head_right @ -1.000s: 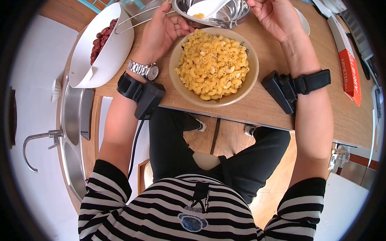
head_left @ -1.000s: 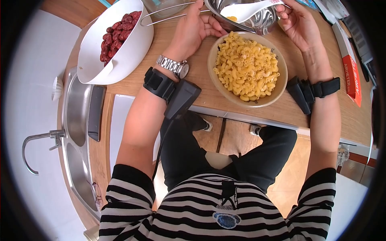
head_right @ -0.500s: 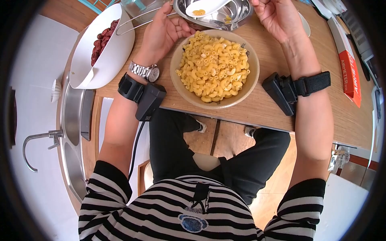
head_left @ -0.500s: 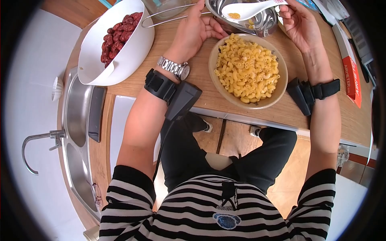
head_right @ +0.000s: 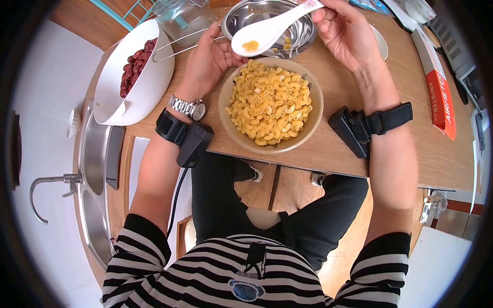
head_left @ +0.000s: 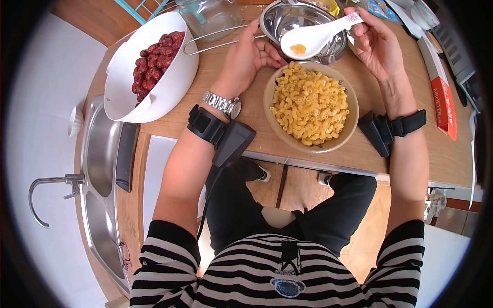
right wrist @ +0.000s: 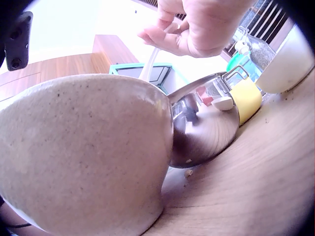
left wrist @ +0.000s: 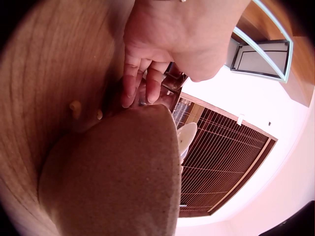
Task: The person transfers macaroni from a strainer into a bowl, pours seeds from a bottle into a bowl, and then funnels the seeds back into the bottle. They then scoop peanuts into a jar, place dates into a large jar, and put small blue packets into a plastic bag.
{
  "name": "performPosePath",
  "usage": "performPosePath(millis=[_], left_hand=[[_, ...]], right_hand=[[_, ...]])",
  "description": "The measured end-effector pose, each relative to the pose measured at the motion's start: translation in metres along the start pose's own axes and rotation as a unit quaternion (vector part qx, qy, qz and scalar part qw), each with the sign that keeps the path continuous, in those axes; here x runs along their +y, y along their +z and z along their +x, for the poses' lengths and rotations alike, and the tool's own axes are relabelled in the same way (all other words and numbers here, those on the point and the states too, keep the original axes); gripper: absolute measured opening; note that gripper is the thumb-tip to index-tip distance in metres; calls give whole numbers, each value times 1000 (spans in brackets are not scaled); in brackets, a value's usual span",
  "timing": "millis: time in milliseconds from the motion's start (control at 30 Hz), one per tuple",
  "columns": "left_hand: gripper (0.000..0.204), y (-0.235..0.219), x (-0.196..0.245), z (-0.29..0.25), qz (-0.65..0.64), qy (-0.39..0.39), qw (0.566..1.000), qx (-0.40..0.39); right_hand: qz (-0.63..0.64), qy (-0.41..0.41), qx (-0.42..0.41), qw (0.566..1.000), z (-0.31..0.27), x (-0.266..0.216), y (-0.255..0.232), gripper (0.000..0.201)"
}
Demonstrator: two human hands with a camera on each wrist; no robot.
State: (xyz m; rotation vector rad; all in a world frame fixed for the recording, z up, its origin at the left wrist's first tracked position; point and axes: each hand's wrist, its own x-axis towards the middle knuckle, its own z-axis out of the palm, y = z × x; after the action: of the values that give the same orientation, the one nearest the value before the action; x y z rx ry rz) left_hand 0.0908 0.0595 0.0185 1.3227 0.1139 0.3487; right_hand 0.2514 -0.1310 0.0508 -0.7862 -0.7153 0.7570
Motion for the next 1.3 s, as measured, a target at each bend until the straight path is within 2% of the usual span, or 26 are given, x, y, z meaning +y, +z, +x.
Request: performPosePath(millis=[67,300,367,400,467,500,567,700,767,800,867,900,933,1000,1300], left_hand=[[46,1,-2,1,-6,8,1000,11],[45,3,-3,1,-1,16,1000,23],[44,2,-3,1,-3,21,999,33],[44,0,-2,0,-2,3,1000,12],[44,-2,0,0,-1,-13,1000,-10],[44,-3,0,0,-4,-12,1000,-13],[44,-4,-1,1,-4,-7,1000,2],[43,-1,3,0,1,-4,1000,-2],[43,1,5,-2,10,9,1000,2],[43,2,5,-3,18,19,1000,7],[42,2,5,-4,15,28,999,4],[42,2,4,-4,12,36,999,3],[42,1,4,-5,13,36,999,2],[47,0,5,-5,30,53,998,5],[46,2,8,-5,23,101,995,15]], right_hand=[[-32,-11,-77,996,-1,1,-1,30],[-66,-25,-158,985,-8,-1,5,29],[-44,-35,-127,990,-8,-1,8,28],[-44,-35,-127,990,-8,-2,17,28],[49,-53,-62,995,-8,-7,38,19],[48,-55,-63,995,-7,-7,36,19],[59,-83,58,993,-4,-6,26,19],[27,-114,23,993,3,-4,2,19],[-58,-124,99,986,3,-5,0,28],[-58,-126,98,986,2,-5,2,28],[-199,-186,83,959,-1,-2,11,26],[-249,-204,107,941,-1,1,14,25],[-249,-205,107,941,-2,2,18,25],[-356,-221,134,898,-4,3,23,23],[-428,-233,79,870,-7,8,26,21]])
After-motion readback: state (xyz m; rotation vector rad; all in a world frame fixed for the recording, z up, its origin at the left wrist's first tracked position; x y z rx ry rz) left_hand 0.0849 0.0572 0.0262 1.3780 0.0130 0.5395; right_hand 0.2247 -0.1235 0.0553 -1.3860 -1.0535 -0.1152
